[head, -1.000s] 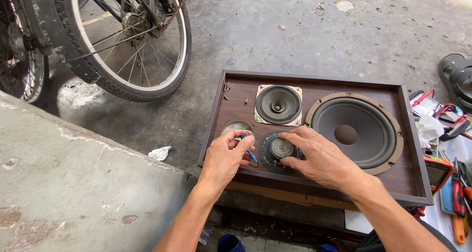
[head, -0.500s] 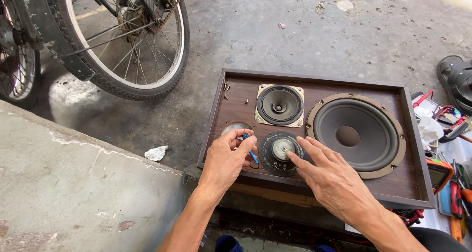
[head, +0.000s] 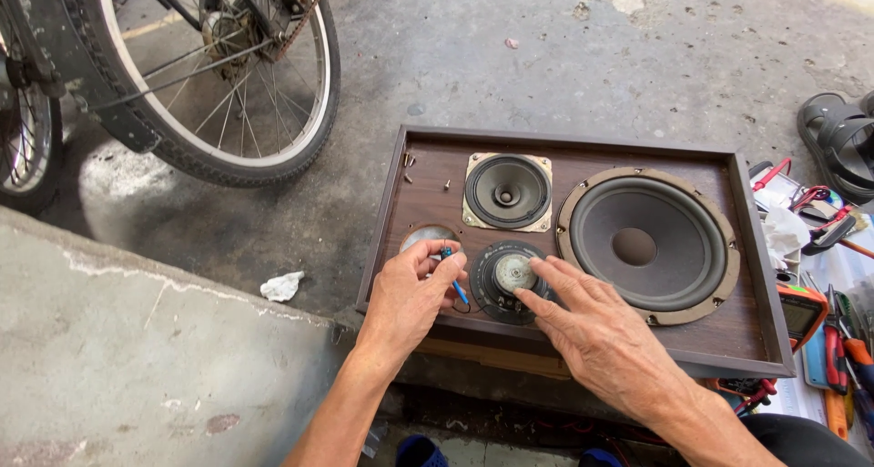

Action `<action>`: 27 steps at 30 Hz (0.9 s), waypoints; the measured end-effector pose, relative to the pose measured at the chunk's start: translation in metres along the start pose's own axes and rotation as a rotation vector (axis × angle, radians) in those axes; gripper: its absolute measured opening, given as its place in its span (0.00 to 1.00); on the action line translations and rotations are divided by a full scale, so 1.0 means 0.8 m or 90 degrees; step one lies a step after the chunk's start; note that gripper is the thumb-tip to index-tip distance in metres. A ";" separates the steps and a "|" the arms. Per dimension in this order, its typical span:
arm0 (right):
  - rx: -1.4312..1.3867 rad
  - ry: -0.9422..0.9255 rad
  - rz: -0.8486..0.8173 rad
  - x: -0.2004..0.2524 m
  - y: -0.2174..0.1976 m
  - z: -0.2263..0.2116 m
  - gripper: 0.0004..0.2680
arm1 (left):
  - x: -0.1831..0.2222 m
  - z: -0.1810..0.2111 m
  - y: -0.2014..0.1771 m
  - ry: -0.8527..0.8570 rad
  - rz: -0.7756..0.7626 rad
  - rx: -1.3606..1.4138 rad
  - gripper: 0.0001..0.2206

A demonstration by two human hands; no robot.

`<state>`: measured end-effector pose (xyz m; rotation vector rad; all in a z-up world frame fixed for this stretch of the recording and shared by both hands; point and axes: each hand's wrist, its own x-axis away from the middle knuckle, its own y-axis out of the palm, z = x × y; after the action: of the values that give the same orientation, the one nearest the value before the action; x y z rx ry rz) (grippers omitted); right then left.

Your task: Testing individual speaker drivers within a cabinet using a battery and a multimeter to check for functionality.

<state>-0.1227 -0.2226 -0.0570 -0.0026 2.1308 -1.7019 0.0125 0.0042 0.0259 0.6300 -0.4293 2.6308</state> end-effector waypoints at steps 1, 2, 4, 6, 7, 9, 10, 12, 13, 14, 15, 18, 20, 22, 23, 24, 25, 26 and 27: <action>0.012 -0.006 -0.009 -0.002 0.001 0.000 0.21 | 0.004 0.007 0.000 -0.006 0.001 -0.006 0.16; 0.017 -0.005 0.001 -0.006 0.000 -0.003 0.21 | 0.003 0.006 0.000 0.005 0.001 -0.010 0.16; -0.047 -0.063 0.040 -0.016 -0.006 -0.009 0.23 | 0.002 0.007 0.001 -0.009 0.007 -0.018 0.14; -0.066 -0.060 0.093 -0.030 -0.019 -0.024 0.20 | 0.011 0.021 0.001 -0.026 0.007 -0.036 0.16; -0.090 -0.060 0.136 -0.036 -0.024 -0.031 0.18 | 0.016 0.026 0.002 -0.053 0.007 -0.050 0.18; -0.101 -0.065 0.129 -0.044 -0.018 -0.039 0.17 | 0.006 0.015 0.006 -0.045 0.012 -0.037 0.16; -0.115 -0.073 0.117 -0.046 -0.014 -0.043 0.16 | 0.002 0.008 0.009 -0.043 0.018 -0.021 0.15; -0.149 -0.089 0.131 -0.061 -0.022 -0.059 0.14 | -0.003 0.003 0.011 -0.040 0.021 -0.009 0.14; -0.183 -0.110 0.143 -0.070 -0.026 -0.067 0.12 | -0.005 0.000 0.012 -0.038 0.026 0.007 0.13; -0.183 -0.108 0.146 -0.072 -0.018 -0.069 0.12 | -0.005 0.002 0.012 -0.036 0.025 0.004 0.13; -0.189 -0.109 0.149 -0.074 -0.011 -0.071 0.12 | -0.005 0.004 0.012 -0.051 0.044 -0.030 0.14; -0.208 -0.107 0.148 -0.079 0.007 -0.074 0.13 | -0.003 0.011 0.012 -0.074 0.066 -0.074 0.15; -0.219 -0.106 0.142 -0.082 0.006 -0.073 0.14 | -0.007 0.009 0.012 -0.083 0.069 -0.081 0.16; -0.235 -0.065 0.140 -0.090 -0.007 -0.072 0.15 | -0.017 0.000 0.010 -0.073 0.071 0.028 0.14; -0.232 -0.070 0.139 -0.093 -0.009 -0.058 0.15 | -0.020 0.003 0.010 -0.070 0.073 0.033 0.14; -0.253 0.034 0.153 -0.096 -0.011 -0.045 0.17 | -0.021 0.003 0.010 -0.069 0.069 0.007 0.14; -0.272 0.139 0.165 -0.100 -0.012 -0.032 0.19 | -0.023 0.004 0.009 -0.067 0.066 -0.020 0.14; -0.271 0.135 0.161 -0.110 -0.019 -0.017 0.19 | -0.020 0.011 0.009 -0.068 0.068 -0.014 0.14; -0.275 0.182 0.149 -0.120 -0.026 -0.002 0.21 | -0.017 0.018 0.009 -0.069 0.056 -0.027 0.13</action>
<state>-0.0402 -0.2023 -0.0069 0.3711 2.5512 -1.1418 0.0257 -0.0118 0.0302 0.7590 -0.5565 2.6705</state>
